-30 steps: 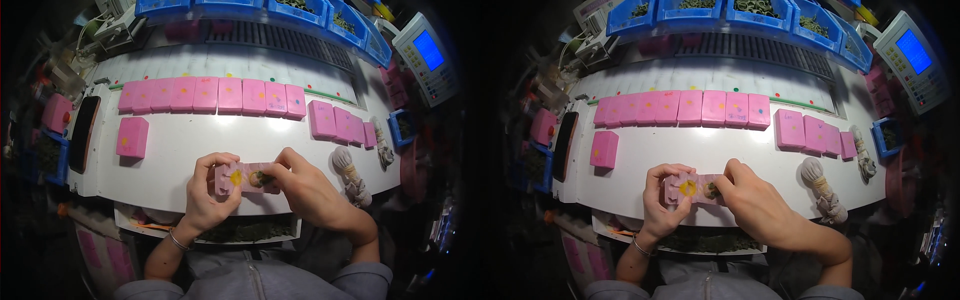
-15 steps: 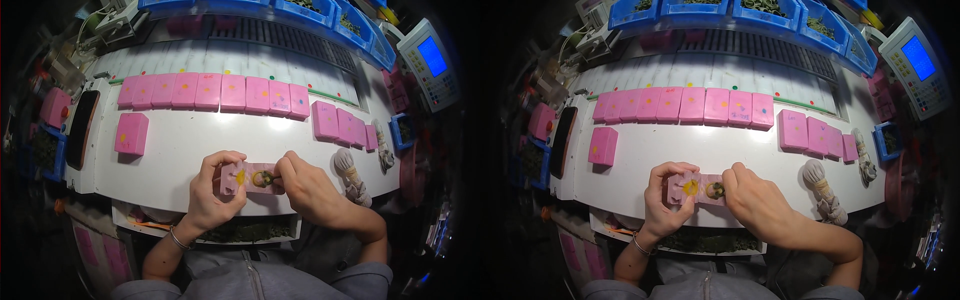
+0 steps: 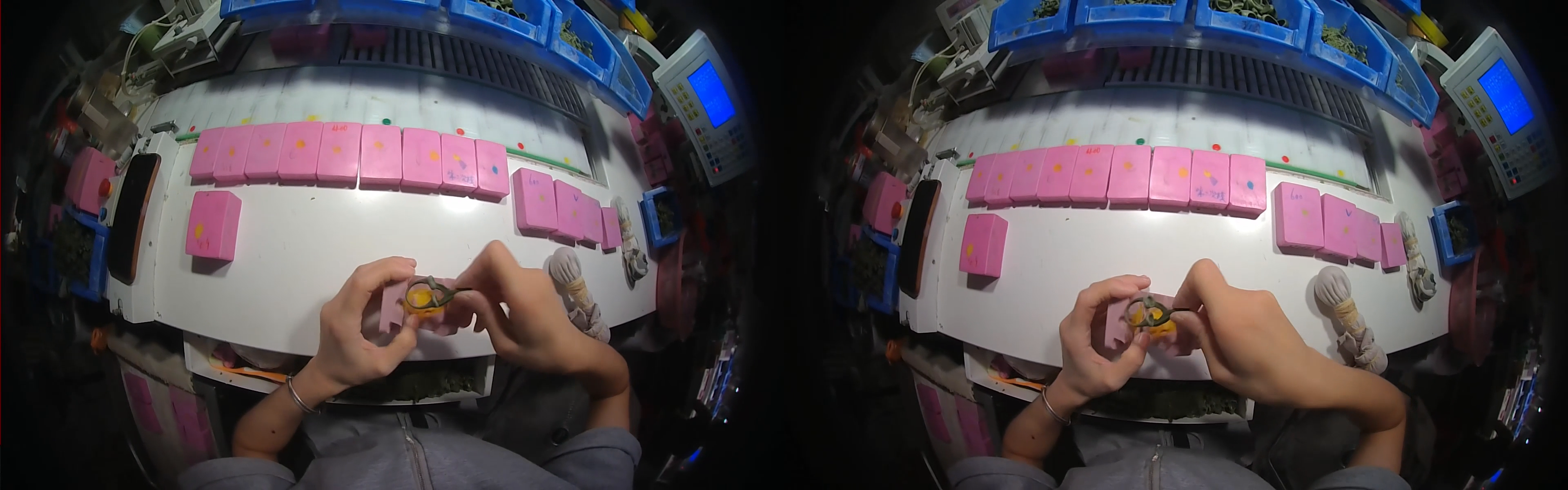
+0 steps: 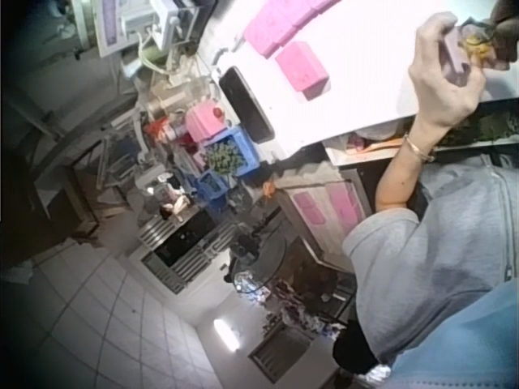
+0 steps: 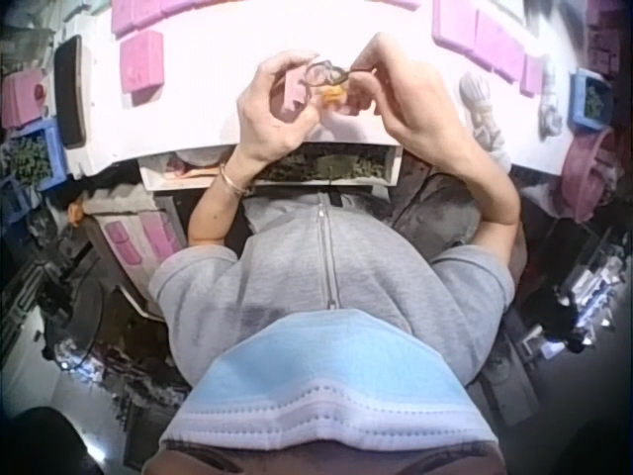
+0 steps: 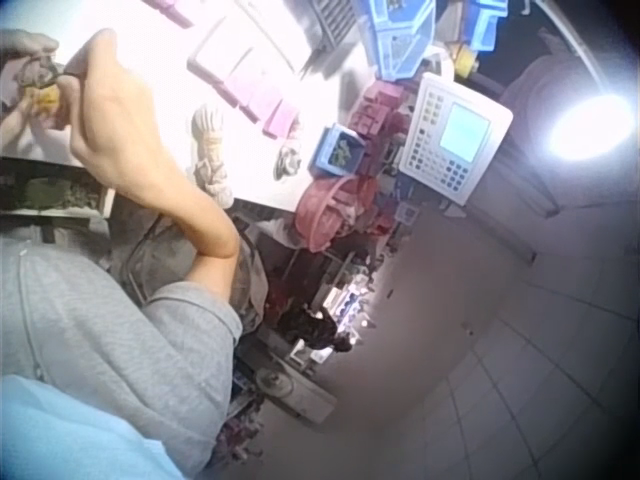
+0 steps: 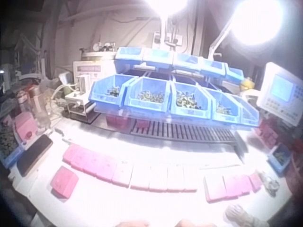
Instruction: The person places small yellow and green wax pieces into a two-part pink silicone mold, secures the joined halves with rubber bands, and wipes the mold with a cloth.
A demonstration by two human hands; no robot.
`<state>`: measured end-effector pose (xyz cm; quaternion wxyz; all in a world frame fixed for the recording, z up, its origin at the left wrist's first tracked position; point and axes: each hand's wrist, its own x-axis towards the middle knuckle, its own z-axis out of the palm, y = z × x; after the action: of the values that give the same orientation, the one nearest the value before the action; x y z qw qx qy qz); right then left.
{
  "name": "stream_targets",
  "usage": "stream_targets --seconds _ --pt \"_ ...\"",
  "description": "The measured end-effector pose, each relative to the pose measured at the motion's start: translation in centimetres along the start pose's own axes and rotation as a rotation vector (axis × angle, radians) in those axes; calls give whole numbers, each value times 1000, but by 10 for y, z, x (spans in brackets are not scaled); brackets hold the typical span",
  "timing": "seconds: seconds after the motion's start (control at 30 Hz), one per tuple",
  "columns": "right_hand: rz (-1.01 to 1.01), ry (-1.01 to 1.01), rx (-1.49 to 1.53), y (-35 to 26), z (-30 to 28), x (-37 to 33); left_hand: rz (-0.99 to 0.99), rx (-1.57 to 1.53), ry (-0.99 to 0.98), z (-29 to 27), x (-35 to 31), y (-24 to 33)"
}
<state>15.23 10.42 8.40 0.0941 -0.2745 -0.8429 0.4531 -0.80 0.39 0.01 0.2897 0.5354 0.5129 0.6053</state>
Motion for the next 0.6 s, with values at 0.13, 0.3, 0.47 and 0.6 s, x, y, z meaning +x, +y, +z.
stream_targets --seconds 0.13,0.3,0.47,0.6 --pt "-182 341 -36 -1 4 -7 77 142 -110 -13 4 5" --pt "-521 356 -272 5 15 -5 71 -6 -58 -14 15 30" --pt "-574 321 -409 12 24 -6 -44 -25 6 -8 12 40" --pt "-521 363 -310 2 23 -12 52 80 2 -7 15 47"
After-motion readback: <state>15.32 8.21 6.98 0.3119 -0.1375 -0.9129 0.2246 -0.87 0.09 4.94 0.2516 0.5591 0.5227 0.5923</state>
